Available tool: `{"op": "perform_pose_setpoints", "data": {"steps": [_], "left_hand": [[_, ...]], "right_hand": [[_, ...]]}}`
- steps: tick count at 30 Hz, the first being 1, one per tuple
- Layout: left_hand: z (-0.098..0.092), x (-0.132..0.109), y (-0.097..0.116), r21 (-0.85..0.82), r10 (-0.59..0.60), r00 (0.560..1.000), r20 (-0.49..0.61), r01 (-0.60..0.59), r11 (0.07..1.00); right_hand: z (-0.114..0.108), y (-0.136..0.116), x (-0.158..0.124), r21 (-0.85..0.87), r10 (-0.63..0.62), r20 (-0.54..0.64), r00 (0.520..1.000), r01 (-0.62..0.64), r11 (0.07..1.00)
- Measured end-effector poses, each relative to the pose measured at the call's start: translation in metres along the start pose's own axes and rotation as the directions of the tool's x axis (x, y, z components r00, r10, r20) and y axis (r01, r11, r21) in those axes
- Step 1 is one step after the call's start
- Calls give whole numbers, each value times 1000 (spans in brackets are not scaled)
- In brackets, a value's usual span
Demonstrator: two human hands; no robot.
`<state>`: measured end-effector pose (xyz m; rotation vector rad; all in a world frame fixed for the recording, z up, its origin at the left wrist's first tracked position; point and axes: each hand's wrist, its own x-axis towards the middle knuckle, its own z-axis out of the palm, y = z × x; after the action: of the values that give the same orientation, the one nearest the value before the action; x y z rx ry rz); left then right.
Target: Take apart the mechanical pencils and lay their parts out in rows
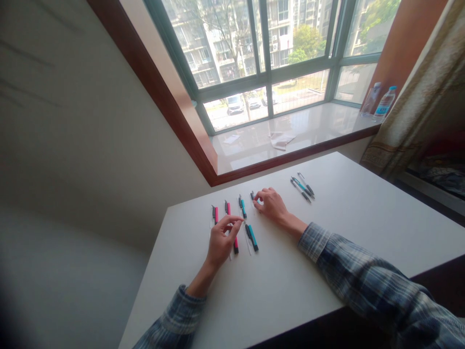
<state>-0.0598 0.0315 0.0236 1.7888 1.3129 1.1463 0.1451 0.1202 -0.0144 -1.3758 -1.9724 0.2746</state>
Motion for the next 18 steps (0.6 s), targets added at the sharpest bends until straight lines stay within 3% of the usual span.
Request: {"op": "perform_pose_setpoints", "data": {"steps": [9, 18], "left_hand": [[0, 0, -3, 18, -1, 1000, 17, 0, 1000], [0, 0, 4, 31, 15, 1000, 7, -15, 999]], "right_hand": [[-1, 6, 2, -2, 43, -44, 998, -44, 999], [-3, 7, 1, 31, -38, 10, 999, 37, 999]]}}
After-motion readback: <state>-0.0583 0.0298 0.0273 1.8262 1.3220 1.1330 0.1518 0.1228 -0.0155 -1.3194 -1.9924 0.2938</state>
